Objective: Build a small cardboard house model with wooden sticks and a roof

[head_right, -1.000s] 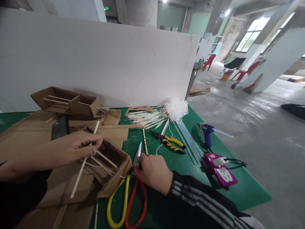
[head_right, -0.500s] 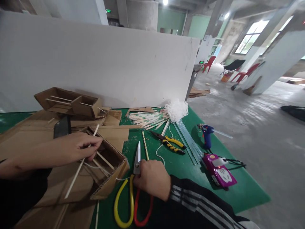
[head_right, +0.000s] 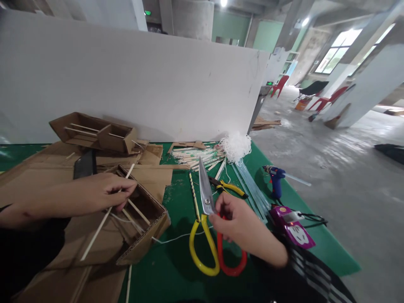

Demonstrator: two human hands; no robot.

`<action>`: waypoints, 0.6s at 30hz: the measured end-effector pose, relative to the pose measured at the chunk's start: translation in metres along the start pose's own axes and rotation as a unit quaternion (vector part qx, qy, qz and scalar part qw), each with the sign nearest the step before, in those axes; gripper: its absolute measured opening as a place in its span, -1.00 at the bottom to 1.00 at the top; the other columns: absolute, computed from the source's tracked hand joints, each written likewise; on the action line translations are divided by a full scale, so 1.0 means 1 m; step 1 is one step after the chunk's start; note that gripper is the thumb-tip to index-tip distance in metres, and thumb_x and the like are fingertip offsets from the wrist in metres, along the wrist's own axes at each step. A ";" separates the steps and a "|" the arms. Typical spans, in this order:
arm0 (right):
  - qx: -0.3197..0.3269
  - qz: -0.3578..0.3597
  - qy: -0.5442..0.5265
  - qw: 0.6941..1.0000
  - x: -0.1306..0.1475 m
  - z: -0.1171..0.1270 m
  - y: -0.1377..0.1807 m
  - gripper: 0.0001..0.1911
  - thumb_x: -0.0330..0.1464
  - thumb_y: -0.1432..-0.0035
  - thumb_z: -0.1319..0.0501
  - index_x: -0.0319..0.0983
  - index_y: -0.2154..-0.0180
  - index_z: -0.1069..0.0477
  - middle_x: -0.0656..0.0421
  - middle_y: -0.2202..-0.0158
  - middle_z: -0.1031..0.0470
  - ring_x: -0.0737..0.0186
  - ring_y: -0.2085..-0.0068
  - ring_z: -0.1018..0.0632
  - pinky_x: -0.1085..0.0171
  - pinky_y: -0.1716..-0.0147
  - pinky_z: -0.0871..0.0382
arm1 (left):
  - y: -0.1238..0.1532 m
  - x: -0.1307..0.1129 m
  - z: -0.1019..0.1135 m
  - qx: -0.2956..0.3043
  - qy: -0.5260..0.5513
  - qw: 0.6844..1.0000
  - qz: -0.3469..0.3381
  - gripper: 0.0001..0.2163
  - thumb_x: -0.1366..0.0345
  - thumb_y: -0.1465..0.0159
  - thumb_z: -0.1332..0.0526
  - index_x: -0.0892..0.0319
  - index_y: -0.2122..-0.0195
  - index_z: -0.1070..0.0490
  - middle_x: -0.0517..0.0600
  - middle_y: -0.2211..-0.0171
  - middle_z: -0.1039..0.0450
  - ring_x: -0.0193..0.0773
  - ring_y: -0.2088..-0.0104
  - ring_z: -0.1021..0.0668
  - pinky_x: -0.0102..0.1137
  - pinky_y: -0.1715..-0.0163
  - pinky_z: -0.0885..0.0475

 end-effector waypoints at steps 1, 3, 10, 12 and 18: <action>-0.002 -0.001 -0.030 1.000 0.004 0.007 -0.003 -0.76 -0.24 -0.17 -0.24 -0.14 0.38 -0.17 0.36 0.58 -0.35 0.39 0.67 -0.39 0.41 0.69 -0.23 | 0.000 0.000 0.000 0.000 0.002 1.000 0.000 -0.68 0.14 -0.35 -0.03 0.13 0.52 -0.28 -0.11 0.51 -0.50 -0.30 0.49 -0.47 -0.37 0.48 -0.18; -0.029 0.025 -0.047 0.998 0.015 0.019 -0.018 -0.74 -0.23 -0.16 -0.26 -0.16 0.39 -0.19 0.34 0.57 -0.41 0.41 0.68 -0.41 0.42 0.70 -0.28 | 0.000 0.000 0.001 0.005 0.010 1.000 -0.002 -0.68 0.14 -0.35 -0.02 0.13 0.52 -0.29 -0.11 0.51 -0.51 -0.30 0.49 -0.48 -0.37 0.47 -0.19; -0.035 0.070 0.004 0.997 0.028 -0.002 -0.116 -0.79 -0.35 -0.18 -0.25 -0.17 0.40 -0.20 0.35 0.61 -0.43 0.41 0.67 -0.45 0.45 0.69 -0.35 | 0.002 0.001 0.003 0.012 0.018 1.000 -0.004 -0.68 0.13 -0.34 -0.02 0.13 0.51 -0.33 -0.10 0.49 -0.52 -0.28 0.47 -0.47 -0.37 0.45 -0.21; -0.017 0.060 0.030 0.998 0.023 -0.018 -0.136 -0.80 -0.35 -0.20 -0.26 -0.20 0.38 -0.24 0.34 0.62 -0.42 0.39 0.65 -0.47 0.44 0.67 -0.36 | 0.002 0.000 0.003 0.010 0.025 1.000 -0.001 -0.68 0.13 -0.34 -0.02 0.13 0.51 -0.33 -0.11 0.49 -0.52 -0.29 0.47 -0.48 -0.37 0.44 -0.21; 0.024 0.022 0.157 0.987 0.011 -0.049 -0.153 -0.76 -0.27 -0.34 -0.21 -0.31 0.08 -0.43 0.16 0.23 -0.53 0.33 0.35 -0.57 0.29 0.38 -0.53 | 0.002 -0.002 0.004 0.004 0.037 0.999 -0.003 -0.68 0.12 -0.33 -0.03 0.12 0.52 -0.34 -0.11 0.51 -0.51 -0.29 0.48 -0.46 -0.38 0.46 -0.20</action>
Point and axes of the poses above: each hand's wrist, its own y-axis away from the middle knuckle, its own z-axis out of the back of the hand, x = y × z, the point moved 1 cm from there along -y, towards the middle knuckle
